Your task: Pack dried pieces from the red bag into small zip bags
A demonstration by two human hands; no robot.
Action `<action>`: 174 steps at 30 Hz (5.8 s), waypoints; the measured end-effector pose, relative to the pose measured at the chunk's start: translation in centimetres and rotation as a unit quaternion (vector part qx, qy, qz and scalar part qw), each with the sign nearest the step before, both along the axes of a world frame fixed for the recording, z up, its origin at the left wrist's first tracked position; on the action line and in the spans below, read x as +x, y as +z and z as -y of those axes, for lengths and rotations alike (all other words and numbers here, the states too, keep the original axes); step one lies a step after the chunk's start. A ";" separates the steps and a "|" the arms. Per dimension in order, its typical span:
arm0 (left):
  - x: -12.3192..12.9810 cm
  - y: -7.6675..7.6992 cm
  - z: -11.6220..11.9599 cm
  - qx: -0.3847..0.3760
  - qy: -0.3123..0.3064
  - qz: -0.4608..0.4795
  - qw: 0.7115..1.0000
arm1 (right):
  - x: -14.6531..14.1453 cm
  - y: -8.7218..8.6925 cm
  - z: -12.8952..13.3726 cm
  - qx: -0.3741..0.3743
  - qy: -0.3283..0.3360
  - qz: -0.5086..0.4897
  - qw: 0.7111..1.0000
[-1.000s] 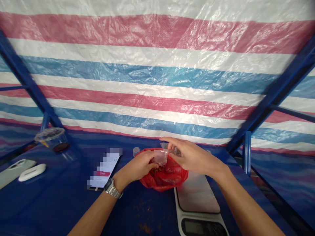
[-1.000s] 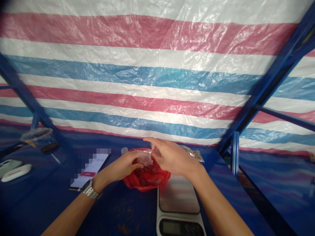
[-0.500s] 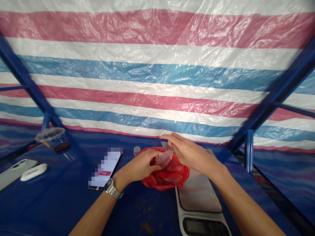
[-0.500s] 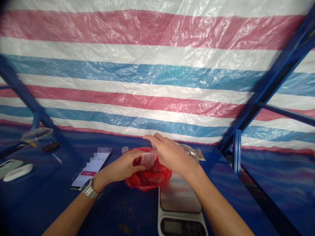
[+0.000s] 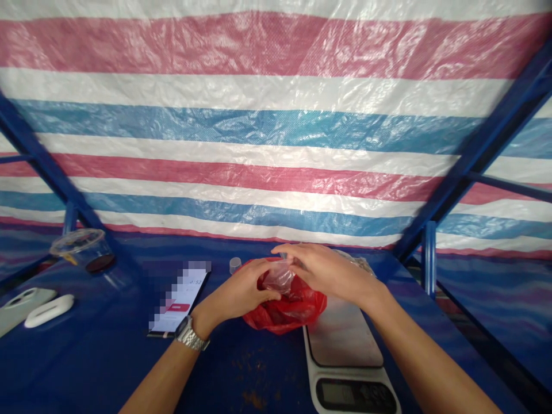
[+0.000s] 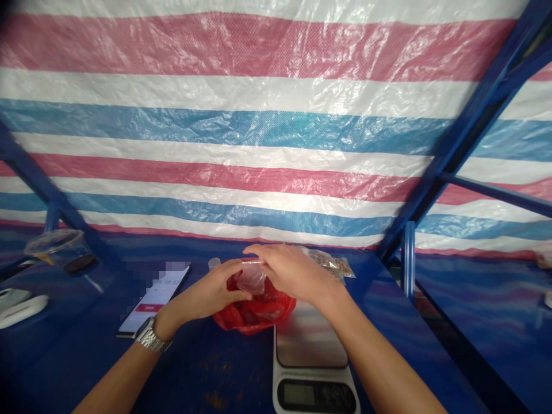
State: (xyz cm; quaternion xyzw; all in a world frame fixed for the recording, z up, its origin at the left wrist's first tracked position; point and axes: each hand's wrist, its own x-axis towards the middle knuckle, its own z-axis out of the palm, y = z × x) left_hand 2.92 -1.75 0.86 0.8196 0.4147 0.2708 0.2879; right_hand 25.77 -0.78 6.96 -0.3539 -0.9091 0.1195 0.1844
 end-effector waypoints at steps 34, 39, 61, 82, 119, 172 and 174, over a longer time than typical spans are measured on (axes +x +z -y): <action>-2.1 -0.3 -2.0 -0.036 0.139 0.179 0.973 | 3.9 -0.2 -2.7 -0.020 -0.095 -0.020 0.995; -4.9 -0.8 -4.2 0.045 0.350 0.070 0.933 | 5.0 -2.8 -5.2 0.022 -0.101 0.066 0.992; -5.6 -2.6 -4.7 0.083 0.305 -0.078 0.946 | 4.5 -1.3 -5.1 0.066 -0.105 -0.060 0.990; 0.7 1.9 0.7 -0.073 0.058 0.170 0.981 | -0.6 0.6 -0.8 0.095 -0.131 -0.187 0.969; 1.4 1.4 0.8 -0.146 0.019 0.278 0.949 | -2.9 -0.7 0.8 -0.082 -0.111 -0.094 0.986; 0.4 0.2 0.3 -0.060 -0.008 0.086 0.994 | -0.8 0.5 0.4 -0.012 -0.028 -0.079 0.996; 0.5 0.4 0.4 -0.066 -0.020 0.101 0.992 | -0.7 0.5 0.4 -0.011 -0.032 -0.075 0.997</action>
